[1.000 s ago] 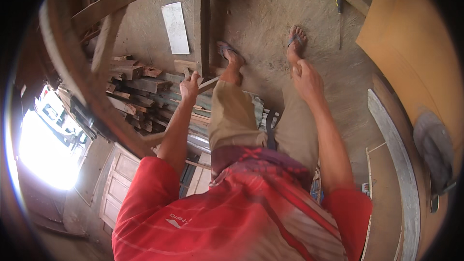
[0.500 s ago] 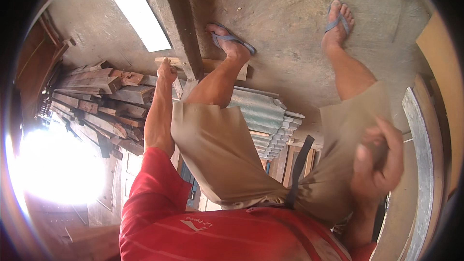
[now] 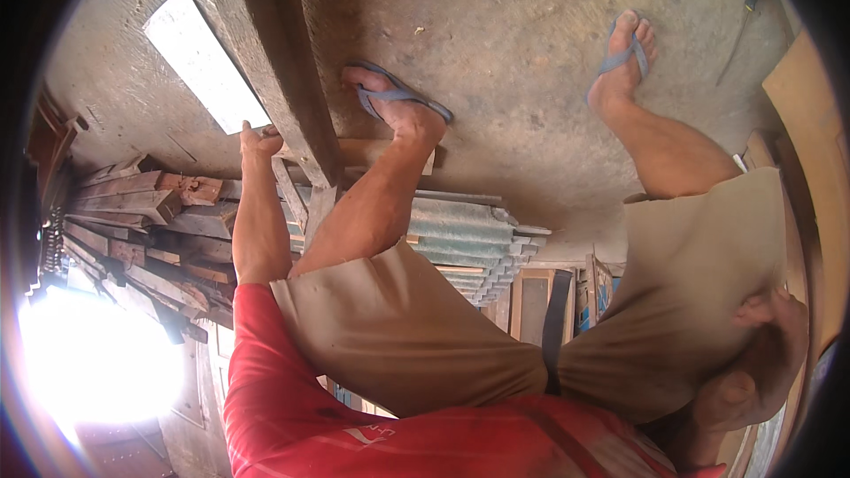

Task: The person holds a thin piece of wood and uses a handsaw to cut a section off. They then position the cut piece against a white plastic chair and use a screwdriver to drive a screw through the wood into the chair back.

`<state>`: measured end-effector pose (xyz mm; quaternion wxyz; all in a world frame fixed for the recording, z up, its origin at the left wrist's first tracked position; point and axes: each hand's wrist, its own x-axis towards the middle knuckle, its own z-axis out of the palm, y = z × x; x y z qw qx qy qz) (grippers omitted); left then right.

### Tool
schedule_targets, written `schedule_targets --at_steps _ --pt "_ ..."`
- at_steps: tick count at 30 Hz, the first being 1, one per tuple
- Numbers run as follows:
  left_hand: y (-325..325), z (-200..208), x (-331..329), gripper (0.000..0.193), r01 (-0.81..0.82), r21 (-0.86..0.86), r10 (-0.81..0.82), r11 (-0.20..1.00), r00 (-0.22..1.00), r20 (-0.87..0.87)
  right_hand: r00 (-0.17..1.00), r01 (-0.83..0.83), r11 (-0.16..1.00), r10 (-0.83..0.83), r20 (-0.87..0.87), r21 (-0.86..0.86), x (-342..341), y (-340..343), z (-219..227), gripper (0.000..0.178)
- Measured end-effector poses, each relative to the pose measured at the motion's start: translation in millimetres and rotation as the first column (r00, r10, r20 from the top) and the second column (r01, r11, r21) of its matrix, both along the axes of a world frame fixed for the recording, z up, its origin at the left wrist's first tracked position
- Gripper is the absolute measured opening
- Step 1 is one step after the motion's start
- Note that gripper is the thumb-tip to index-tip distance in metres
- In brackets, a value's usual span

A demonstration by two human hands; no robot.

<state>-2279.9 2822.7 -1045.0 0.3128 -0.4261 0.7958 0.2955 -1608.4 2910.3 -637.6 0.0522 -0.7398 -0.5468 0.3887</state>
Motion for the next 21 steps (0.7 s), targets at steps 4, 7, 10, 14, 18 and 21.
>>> schedule_targets --at_steps 4,7,10,14,18,21 --pt "-16 -15 -24 0.060 -0.075 -0.003 0.075 0.997 0.994 0.073 0.994 0.092 0.996 -0.092 -0.051 -0.004 14 6 1 0.059" --pt "-7 -3 -21 0.042 0.066 0.282 -0.095 0.957 0.991 0.093 0.991 0.121 0.993 -0.121 -0.049 -0.010 9 9 -1 0.041" --pt "11 20 -8 0.032 0.100 0.673 -0.208 0.733 0.975 0.082 0.991 0.123 0.992 -0.122 -0.046 0.011 1 16 -3 0.032" --pt "30 106 40 0.031 -0.035 0.912 -0.213 0.409 0.968 0.133 0.978 0.151 0.988 -0.150 -0.142 -0.001 6 24 -4 0.016" --pt "48 168 77 0.040 -0.154 0.923 0.025 0.353 0.988 0.156 0.876 0.343 0.930 -0.367 -0.313 -0.132 22 12 2 0.014" --pt "72 217 137 0.034 0.040 0.926 -0.024 0.376 0.999 -0.034 0.807 0.428 0.888 -0.459 -0.372 -0.167 40 -2 2 0.017"
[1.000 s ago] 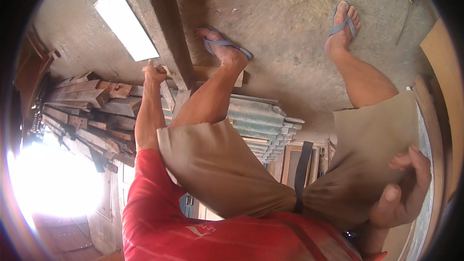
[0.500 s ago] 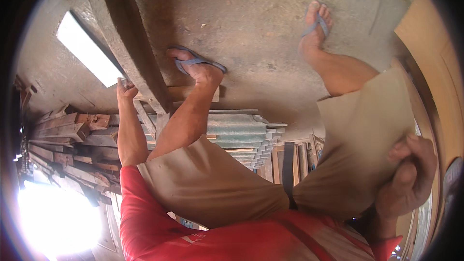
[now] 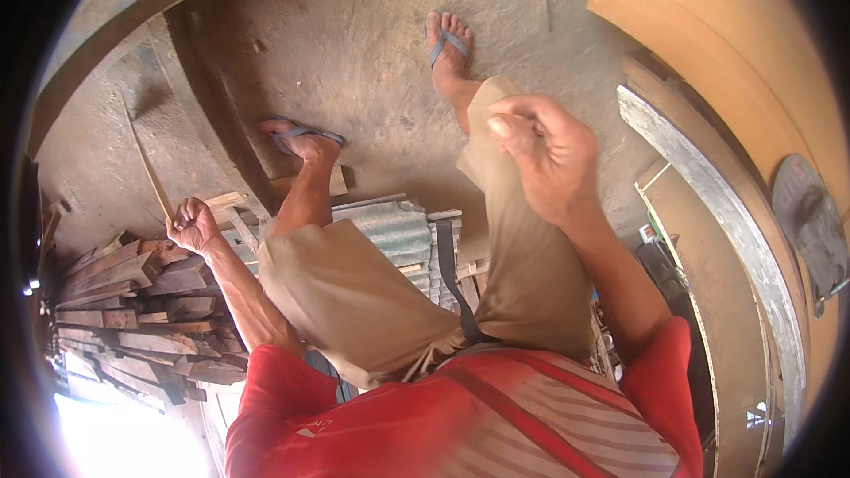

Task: The person holds a thin piece of wood and uses a handsaw to cut a section off. They then position the cut piece against a white plastic chair and use a screwdriver to drive a screw through the wood into the chair back.

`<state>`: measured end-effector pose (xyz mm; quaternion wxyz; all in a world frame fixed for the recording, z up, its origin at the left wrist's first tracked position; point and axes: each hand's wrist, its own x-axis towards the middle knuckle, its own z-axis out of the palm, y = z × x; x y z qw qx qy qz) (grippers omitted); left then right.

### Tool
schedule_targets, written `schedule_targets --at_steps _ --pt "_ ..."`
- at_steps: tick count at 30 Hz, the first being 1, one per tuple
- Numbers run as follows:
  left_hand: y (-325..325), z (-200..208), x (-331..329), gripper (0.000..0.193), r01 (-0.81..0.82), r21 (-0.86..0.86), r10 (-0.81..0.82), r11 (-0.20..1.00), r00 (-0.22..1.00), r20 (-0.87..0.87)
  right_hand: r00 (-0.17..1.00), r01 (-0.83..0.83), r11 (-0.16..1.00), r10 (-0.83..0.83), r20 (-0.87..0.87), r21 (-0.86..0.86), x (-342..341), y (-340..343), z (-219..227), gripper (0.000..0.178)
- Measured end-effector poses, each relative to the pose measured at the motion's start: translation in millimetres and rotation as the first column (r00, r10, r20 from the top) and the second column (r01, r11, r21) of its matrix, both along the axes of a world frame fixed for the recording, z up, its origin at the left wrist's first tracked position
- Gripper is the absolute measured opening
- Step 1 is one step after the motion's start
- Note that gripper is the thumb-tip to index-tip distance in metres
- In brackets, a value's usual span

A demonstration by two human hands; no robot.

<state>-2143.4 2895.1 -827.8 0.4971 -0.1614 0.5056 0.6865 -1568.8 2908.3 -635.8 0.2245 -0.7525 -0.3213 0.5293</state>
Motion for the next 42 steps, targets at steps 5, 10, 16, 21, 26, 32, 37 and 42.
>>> schedule_targets --at_steps 5,10,16,21,26,32,37,42 --pt "14 116 91 0.038 -0.058 -0.009 0.057 0.998 0.997 -0.056 0.983 0.132 0.981 -0.111 -0.146 0.142 19 -27 -1 0.020" --pt "-6 251 176 0.036 -0.077 -0.043 0.077 0.996 0.997 -0.002 0.981 0.152 0.984 -0.138 -0.136 0.094 25 -43 38 0.020" --pt "-18 395 252 0.034 0.047 -0.145 -0.031 0.988 0.994 0.108 0.933 0.254 0.951 -0.193 -0.303 0.179 15 -6 144 0.019" --pt "-29 459 281 0.033 0.147 -0.038 -0.134 0.988 0.964 0.230 0.923 0.249 0.928 -0.142 -0.357 0.276 22 19 210 0.020" --pt "-30 487 291 0.032 0.249 -0.010 -0.231 0.969 0.915 0.332 0.949 0.250 0.868 -0.132 -0.285 0.429 22 34 255 0.020" --pt "-21 506 286 0.031 0.446 0.024 -0.434 0.895 0.855 0.284 0.970 0.233 0.761 -0.139 -0.200 0.605 9 47 327 0.016" --pt "-12 521 272 0.036 0.518 0.025 -0.509 0.855 0.829 0.231 0.952 0.303 0.592 -0.148 -0.269 0.747 -29 50 392 0.015" --pt "-11 524 252 0.032 0.534 0.065 -0.537 0.843 0.829 0.154 0.925 -0.324 0.274 -0.109 0.364 0.906 -48 44 456 0.022"
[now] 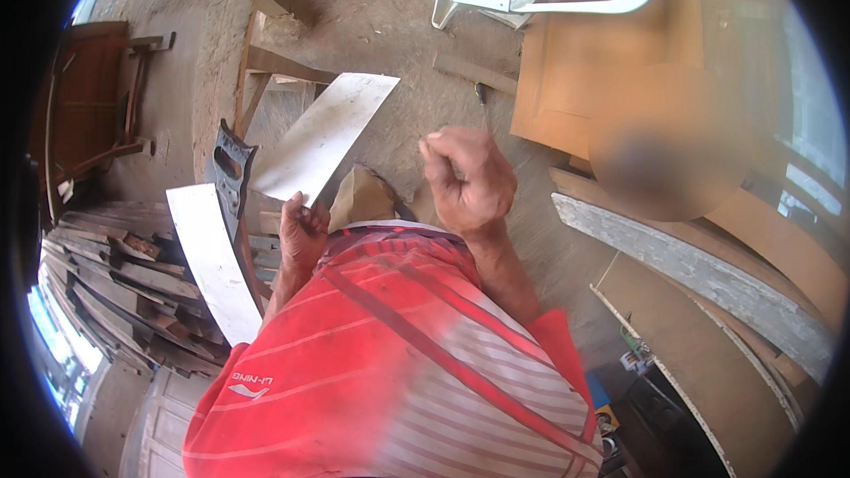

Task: The person holds a thin piece of wood and uses a handsaw to cut a section off. They then position the cut piece against a white plastic chair and use a screwdriver to drive a screw through the wood into the chair back.

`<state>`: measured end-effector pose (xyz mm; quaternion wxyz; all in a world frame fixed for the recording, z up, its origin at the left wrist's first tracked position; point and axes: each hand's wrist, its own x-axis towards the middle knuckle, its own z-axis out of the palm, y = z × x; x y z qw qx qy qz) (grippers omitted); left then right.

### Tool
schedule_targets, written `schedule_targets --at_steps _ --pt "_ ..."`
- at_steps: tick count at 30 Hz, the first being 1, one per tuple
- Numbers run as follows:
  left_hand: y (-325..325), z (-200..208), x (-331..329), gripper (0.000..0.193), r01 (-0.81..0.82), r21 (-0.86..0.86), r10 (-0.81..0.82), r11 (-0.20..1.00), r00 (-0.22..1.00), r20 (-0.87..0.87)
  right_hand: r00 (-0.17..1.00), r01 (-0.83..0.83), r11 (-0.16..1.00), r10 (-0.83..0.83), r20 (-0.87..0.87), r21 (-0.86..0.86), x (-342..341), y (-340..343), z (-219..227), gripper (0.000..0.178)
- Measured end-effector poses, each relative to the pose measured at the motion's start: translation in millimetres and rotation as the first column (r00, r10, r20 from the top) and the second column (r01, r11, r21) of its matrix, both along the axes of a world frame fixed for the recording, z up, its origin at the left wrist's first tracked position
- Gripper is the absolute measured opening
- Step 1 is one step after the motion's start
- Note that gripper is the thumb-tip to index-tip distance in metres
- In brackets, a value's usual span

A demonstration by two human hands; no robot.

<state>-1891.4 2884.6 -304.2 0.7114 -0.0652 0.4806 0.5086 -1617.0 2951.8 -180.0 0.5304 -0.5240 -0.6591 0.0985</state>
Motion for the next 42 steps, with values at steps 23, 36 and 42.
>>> schedule_targets --at_steps 23,36,42 --pt "4 15 -18 0.029 0.100 0.071 -0.104 0.992 0.993 0.060 0.773 -0.439 0.873 0.249 0.583 0.210 -43 -13 86 0.034" --pt "13 12 30 0.029 0.300 0.046 -0.304 0.953 0.939 0.163 0.897 -0.188 0.973 0.225 0.379 -0.132 7 -13 24 0.022" --pt "53 7 89 0.036 0.576 0.261 -0.603 0.775 0.797 0.032 0.805 -0.235 0.623 -0.305 -0.508 -0.746 34 -12 -62 0.048"
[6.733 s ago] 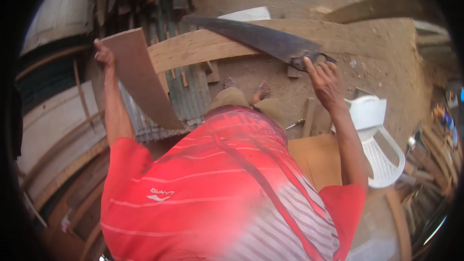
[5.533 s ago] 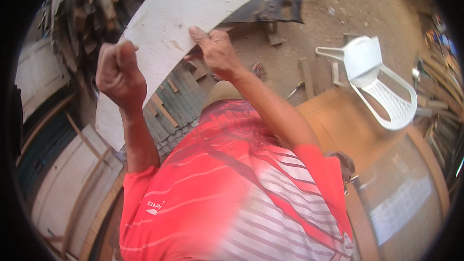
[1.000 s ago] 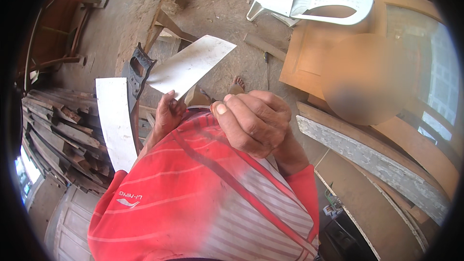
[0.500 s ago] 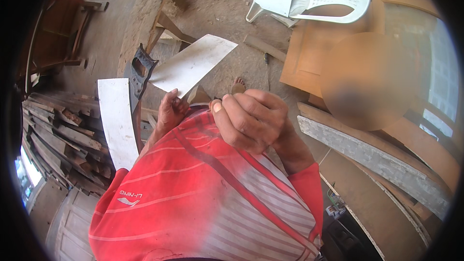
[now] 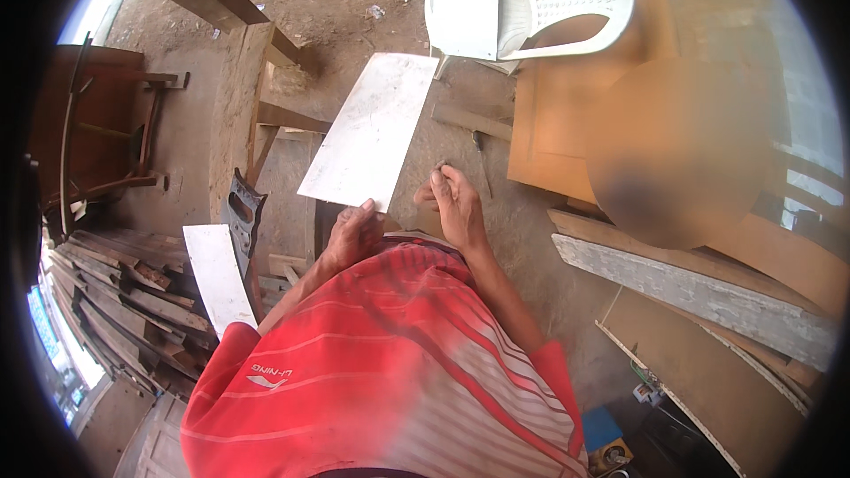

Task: The person holds a thin piece of wood and uses a handsaw to cut a section off. They then position the cut piece against a white plastic chair and use a screwdriver to drive a screw through the wood into the chair back.

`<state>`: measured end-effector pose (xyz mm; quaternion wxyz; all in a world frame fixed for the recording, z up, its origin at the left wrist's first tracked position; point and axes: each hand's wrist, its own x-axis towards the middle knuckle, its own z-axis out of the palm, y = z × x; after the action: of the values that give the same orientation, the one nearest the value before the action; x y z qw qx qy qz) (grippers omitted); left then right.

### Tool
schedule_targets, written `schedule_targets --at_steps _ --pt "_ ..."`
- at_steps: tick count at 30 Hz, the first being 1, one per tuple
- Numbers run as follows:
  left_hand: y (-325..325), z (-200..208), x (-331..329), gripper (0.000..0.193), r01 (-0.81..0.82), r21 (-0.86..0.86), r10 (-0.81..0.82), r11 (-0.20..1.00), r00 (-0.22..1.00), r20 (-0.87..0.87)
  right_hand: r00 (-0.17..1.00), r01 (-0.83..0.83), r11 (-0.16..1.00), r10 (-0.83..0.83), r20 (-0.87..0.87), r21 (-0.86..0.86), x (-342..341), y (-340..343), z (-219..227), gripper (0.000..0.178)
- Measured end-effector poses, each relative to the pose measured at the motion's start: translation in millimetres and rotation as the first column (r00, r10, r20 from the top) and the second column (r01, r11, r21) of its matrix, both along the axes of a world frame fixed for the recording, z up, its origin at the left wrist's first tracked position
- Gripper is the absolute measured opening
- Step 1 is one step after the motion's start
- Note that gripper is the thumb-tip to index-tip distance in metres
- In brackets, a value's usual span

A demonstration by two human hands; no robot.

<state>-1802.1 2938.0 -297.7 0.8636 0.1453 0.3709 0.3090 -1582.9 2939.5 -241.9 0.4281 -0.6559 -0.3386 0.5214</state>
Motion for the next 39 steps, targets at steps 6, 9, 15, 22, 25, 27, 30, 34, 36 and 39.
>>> schedule_targets --at_steps 6,9,15,22,25,27,30,34,36,39 --pt "62 12 76 0.041 0.312 0.132 -0.259 0.941 0.914 -0.311 0.930 0.102 0.985 -0.143 -0.337 -0.138 43 68 -39 0.056" --pt "86 23 110 0.042 0.453 0.213 -0.348 0.866 0.850 -0.395 0.978 0.159 0.987 -0.155 -0.140 0.019 70 93 -62 0.043" --pt "122 0 130 0.046 0.705 0.288 -0.500 0.648 0.679 -0.536 0.980 0.191 0.977 -0.195 0.036 0.093 133 136 -85 0.025" --pt "213 -16 118 0.068 0.336 0.110 -0.200 0.936 0.760 -0.618 0.976 0.216 0.976 -0.216 0.010 0.037 178 197 -115 0.029" --pt "276 -50 125 0.074 0.338 0.089 -0.153 0.937 0.625 -0.765 0.963 0.244 0.969 -0.245 0.116 0.021 191 238 -130 0.033" --pt "318 -73 138 0.076 0.441 0.160 -0.093 0.883 0.498 -0.862 0.962 0.204 0.979 -0.201 0.184 0.000 201 264 -142 0.034" --pt "383 -105 173 0.078 0.484 0.238 -0.048 0.842 0.506 -0.861 0.944 0.177 0.984 -0.176 0.281 0.022 215 300 -178 0.035" --pt "455 -176 200 0.076 0.570 0.118 -0.231 0.813 0.502 -0.833 0.916 0.142 0.988 -0.152 0.371 0.054 222 346 -215 0.034" --pt "488 -196 211 0.074 0.577 0.073 -0.307 0.814 0.533 -0.789 0.926 0.073 0.997 -0.057 0.373 -0.030 224 370 -227 0.033" --pt "530 -244 230 0.077 0.550 0.049 -0.334 0.834 0.574 -0.747 0.922 0.112 0.993 -0.089 0.376 -0.039 240 400 -262 0.035"
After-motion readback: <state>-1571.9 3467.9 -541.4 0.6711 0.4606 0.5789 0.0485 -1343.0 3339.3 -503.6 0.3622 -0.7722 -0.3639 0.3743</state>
